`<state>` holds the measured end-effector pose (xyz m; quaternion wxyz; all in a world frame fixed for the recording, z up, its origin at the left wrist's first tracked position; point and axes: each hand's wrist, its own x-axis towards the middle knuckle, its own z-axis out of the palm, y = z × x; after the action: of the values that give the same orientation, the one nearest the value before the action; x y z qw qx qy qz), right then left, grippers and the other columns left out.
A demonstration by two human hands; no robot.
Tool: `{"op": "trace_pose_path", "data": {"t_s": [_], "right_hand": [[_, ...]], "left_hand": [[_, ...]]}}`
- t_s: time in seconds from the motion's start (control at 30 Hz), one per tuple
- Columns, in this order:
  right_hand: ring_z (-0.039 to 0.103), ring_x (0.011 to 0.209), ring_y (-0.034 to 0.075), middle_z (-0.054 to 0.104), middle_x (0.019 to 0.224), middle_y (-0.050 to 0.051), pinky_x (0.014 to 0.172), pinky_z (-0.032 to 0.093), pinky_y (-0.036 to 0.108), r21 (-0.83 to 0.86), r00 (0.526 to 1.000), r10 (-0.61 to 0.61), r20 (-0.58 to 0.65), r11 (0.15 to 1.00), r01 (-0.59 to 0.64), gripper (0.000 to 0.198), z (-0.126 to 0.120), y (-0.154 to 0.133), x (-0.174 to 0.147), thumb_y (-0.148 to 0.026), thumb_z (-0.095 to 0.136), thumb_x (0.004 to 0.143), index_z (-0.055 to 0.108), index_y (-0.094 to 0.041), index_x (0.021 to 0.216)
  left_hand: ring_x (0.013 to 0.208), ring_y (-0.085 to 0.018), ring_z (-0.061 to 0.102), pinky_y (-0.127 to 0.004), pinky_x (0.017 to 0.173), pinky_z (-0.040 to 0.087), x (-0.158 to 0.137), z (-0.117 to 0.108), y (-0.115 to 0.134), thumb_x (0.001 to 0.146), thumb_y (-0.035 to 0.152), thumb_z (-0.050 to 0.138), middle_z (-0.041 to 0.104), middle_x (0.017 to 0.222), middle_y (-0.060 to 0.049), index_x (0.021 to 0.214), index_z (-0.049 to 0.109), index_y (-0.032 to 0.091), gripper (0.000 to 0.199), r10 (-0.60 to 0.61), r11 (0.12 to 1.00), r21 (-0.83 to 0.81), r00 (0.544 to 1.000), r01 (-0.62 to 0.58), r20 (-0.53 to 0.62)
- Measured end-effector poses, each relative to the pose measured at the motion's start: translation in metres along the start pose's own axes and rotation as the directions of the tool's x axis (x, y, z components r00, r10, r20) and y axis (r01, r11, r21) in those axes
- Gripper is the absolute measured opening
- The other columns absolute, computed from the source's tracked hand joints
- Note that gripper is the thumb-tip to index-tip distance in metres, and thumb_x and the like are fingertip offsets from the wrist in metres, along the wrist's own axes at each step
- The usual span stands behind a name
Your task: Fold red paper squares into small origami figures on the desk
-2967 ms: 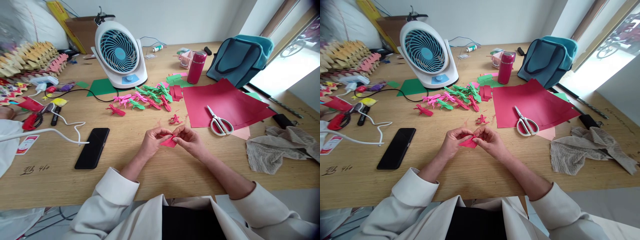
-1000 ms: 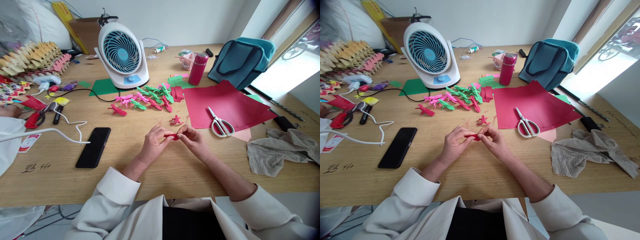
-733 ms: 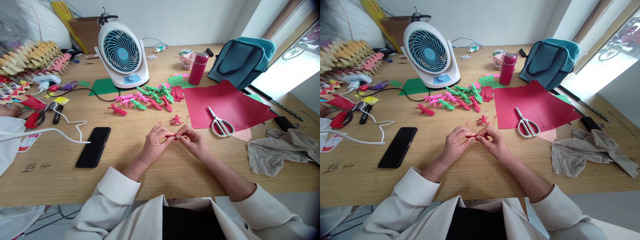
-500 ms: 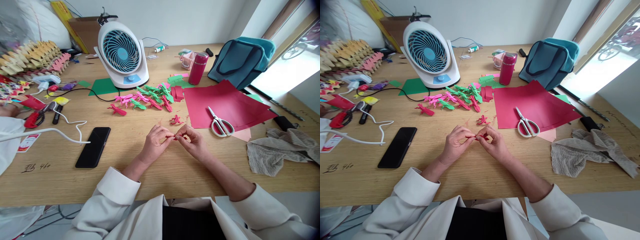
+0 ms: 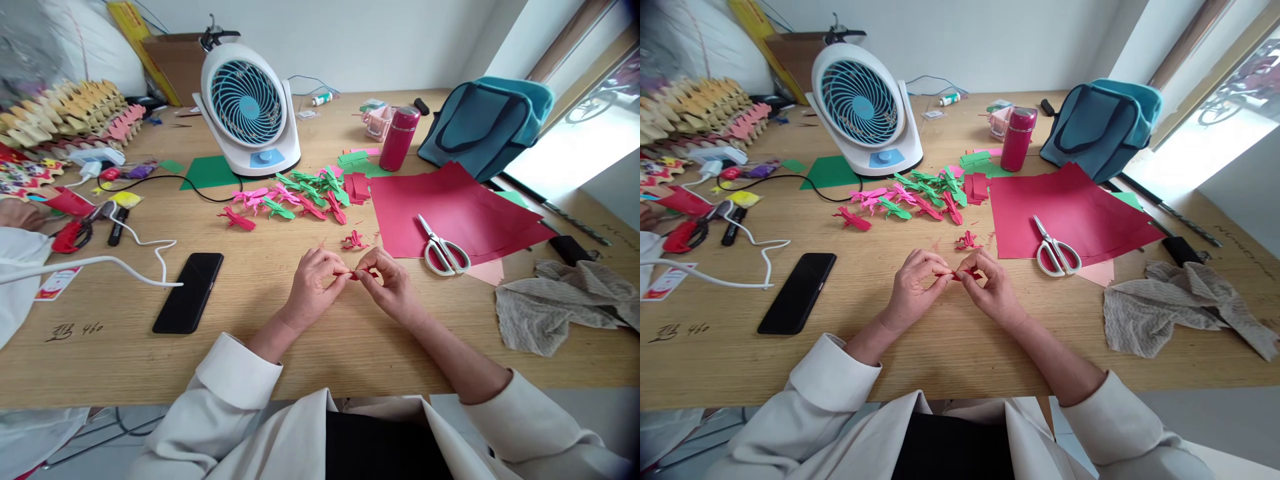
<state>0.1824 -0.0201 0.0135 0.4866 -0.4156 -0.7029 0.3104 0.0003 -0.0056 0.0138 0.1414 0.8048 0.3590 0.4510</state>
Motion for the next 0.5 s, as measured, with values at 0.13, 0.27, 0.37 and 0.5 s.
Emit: {"op": "trace_pose_path", "data": {"t_s": [0.13, 0.27, 0.37, 0.5], "right_hand": [[0.052, 0.074, 0.017, 0.056, 0.079, 0.003, 0.069, 0.042, 0.033, 0.028, 0.999, 0.036, -0.006, 0.999, -0.035, 0.015, 0.0001, 0.0023, -0.0006, -0.031, 0.06, 0.093, 0.059, -0.022, 0.08], [0.052, 0.076, 0.016, 0.057, 0.08, 0.002, 0.07, 0.043, 0.032, 0.049, 0.999, 0.034, 0.003, 0.998, -0.034, 0.012, 0.0016, 0.0064, -0.0008, -0.029, 0.062, 0.092, 0.06, -0.022, 0.082], [0.053, 0.077, 0.016, 0.057, 0.081, 0.002, 0.07, 0.043, 0.032, 0.036, 1.0, 0.003, 0.02, 0.999, -0.003, 0.01, 0.0018, 0.0066, -0.0004, -0.025, 0.06, 0.092, 0.061, -0.022, 0.083], [0.052, 0.077, 0.017, 0.056, 0.08, 0.002, 0.07, 0.043, 0.032, 0.009, 1.0, -0.004, -0.008, 1.0, 0.004, 0.012, 0.0006, 0.0038, 0.0002, -0.025, 0.058, 0.093, 0.059, -0.022, 0.081]], "left_hand": [[0.085, -0.017, 0.06, -0.035, 0.081, 0.048, 0.0002, -0.0007, -0.0004, 0.088, 0.019, 0.063, 0.065, 0.084, -0.003, 0.08, 0.066, 0.02, 0.009, -0.008, 1.0, 0.019, 1.0, 0.008, -0.027], [0.083, -0.017, 0.061, -0.036, 0.082, 0.047, 0.0008, -0.0007, 0.0006, 0.089, 0.02, 0.063, 0.066, 0.082, -0.002, 0.077, 0.065, 0.02, 0.012, -0.02, 0.999, 0.045, 1.0, 0.021, -0.022], [0.085, -0.018, 0.061, -0.036, 0.082, 0.046, 0.0003, 0.0001, -0.0001, 0.089, 0.021, 0.064, 0.067, 0.082, -0.002, 0.079, 0.067, 0.021, 0.009, -0.014, 0.999, 0.045, 1.0, 0.014, -0.014], [0.086, -0.017, 0.061, -0.037, 0.084, 0.047, -0.0008, 0.0004, -0.0012, 0.087, 0.023, 0.067, 0.068, 0.086, -0.002, 0.084, 0.068, 0.021, 0.004, -0.017, 0.999, 0.03, 0.999, 0.019, -0.039]]}}
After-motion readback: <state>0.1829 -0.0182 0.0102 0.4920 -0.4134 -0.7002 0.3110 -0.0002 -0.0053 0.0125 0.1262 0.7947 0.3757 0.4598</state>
